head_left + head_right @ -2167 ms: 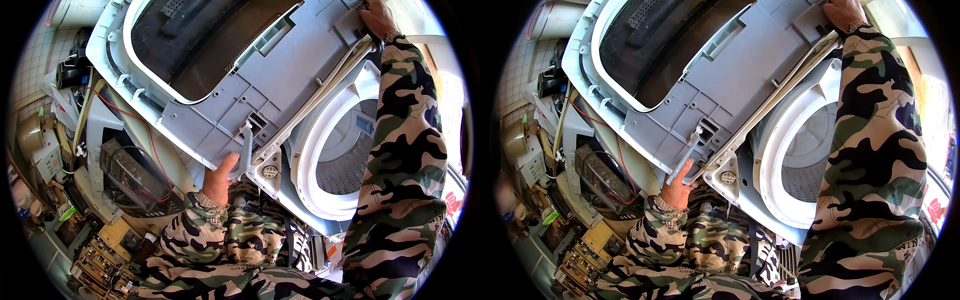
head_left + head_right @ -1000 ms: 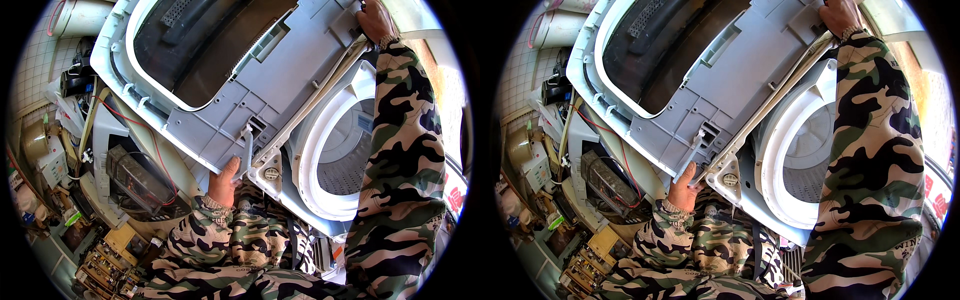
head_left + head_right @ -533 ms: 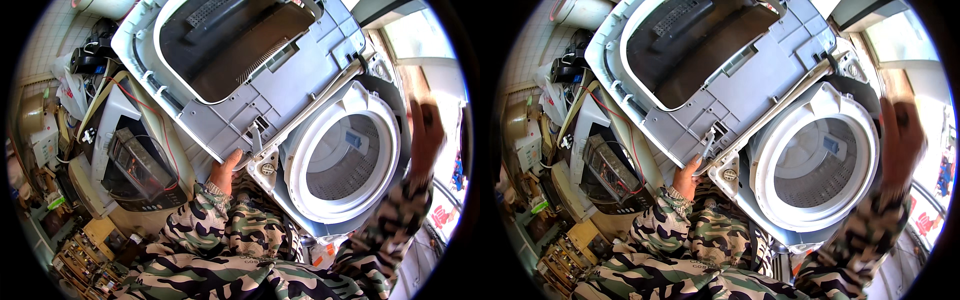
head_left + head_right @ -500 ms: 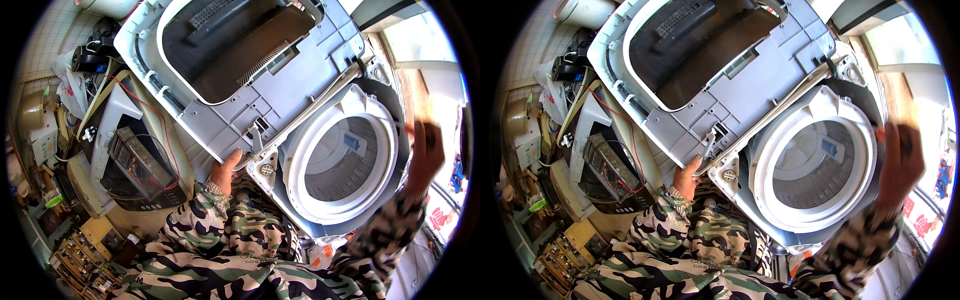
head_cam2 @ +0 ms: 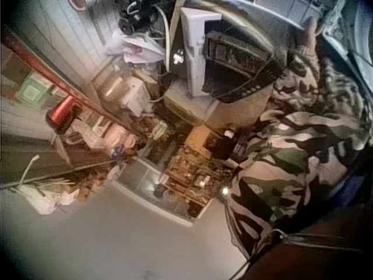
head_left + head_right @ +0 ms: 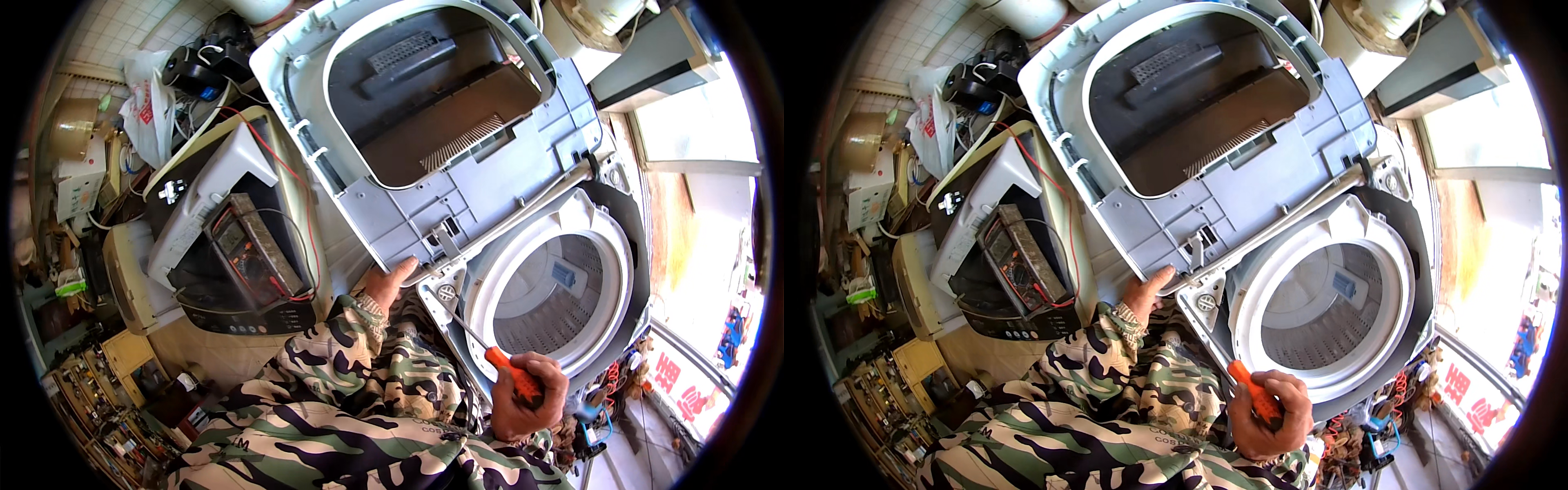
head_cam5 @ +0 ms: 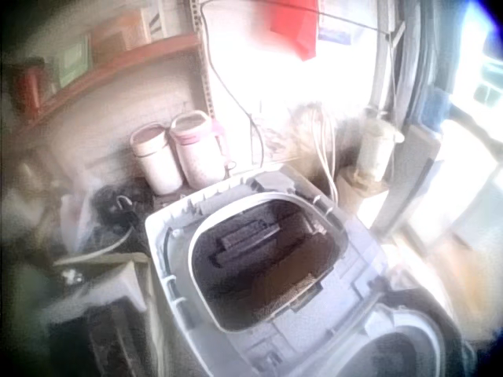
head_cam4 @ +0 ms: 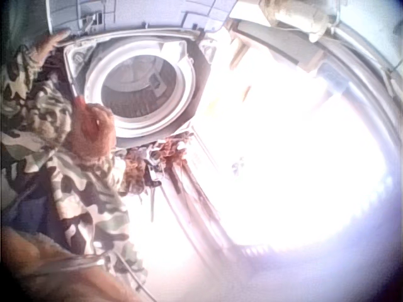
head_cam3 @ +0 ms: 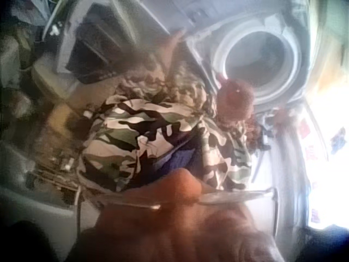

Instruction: The person uses a screwdriver to remove screws from the top panel of a disassembled washing machine. They then lift the panel off, set it aside, and proceed to remove screws from the front panel of the machine.

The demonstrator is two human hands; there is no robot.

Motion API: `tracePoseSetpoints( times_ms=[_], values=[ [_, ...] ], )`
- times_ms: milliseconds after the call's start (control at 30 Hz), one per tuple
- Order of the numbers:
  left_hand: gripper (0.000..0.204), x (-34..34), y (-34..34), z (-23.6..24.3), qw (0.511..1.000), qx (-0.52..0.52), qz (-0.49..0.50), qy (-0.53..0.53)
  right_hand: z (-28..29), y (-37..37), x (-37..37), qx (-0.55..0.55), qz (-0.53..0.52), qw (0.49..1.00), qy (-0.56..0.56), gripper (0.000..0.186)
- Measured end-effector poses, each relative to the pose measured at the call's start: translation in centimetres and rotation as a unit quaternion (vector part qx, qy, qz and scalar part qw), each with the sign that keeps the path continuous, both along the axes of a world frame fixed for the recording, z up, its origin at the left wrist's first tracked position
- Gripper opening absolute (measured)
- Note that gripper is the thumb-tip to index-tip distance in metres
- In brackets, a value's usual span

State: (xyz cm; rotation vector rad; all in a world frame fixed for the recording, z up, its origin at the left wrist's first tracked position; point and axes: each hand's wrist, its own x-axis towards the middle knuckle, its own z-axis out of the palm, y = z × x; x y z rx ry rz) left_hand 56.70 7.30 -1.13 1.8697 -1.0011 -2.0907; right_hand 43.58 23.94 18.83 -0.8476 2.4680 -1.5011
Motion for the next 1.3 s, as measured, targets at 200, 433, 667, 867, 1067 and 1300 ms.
tracePoseSetpoints(
  times_ms=[200,433,667,867,1067,1300],
  values=[
    [0.044,-0.4,-0.6,1.3,0.998,-0.008,0.014,0.055,0.6,-3.8,-1.0,0.083,0.100,0.991,-0.019,0.018],
    [0.041,0.0,-1.0,0.7,0.997,-0.008,-0.003,0.082,-6.3,-8.6,0.2,0.218,0.210,0.953,-0.018,0.011],
    [0.043,1.1,-1.0,-1.3,0.994,0.003,-0.026,0.107,-11.7,-11.4,2.0,0.318,0.207,0.924,0.052,0.015],
    [0.046,1.0,-1.5,-1.6,0.992,-0.022,-0.071,0.106,-13.9,-12.1,1.6,0.333,0.225,0.909,0.106,0.015],
    [0.043,2.0,-0.3,-5.6,0.984,-0.080,-0.093,0.130,-10.7,-14.5,2.6,0.270,0.211,0.935,0.094,0.009],
    [0.044,1.9,-3.5,-4.5,0.981,-0.073,0.029,0.179,-9.5,-23.0,4.1,0.224,0.208,0.951,0.032,0.013]
  ],
)
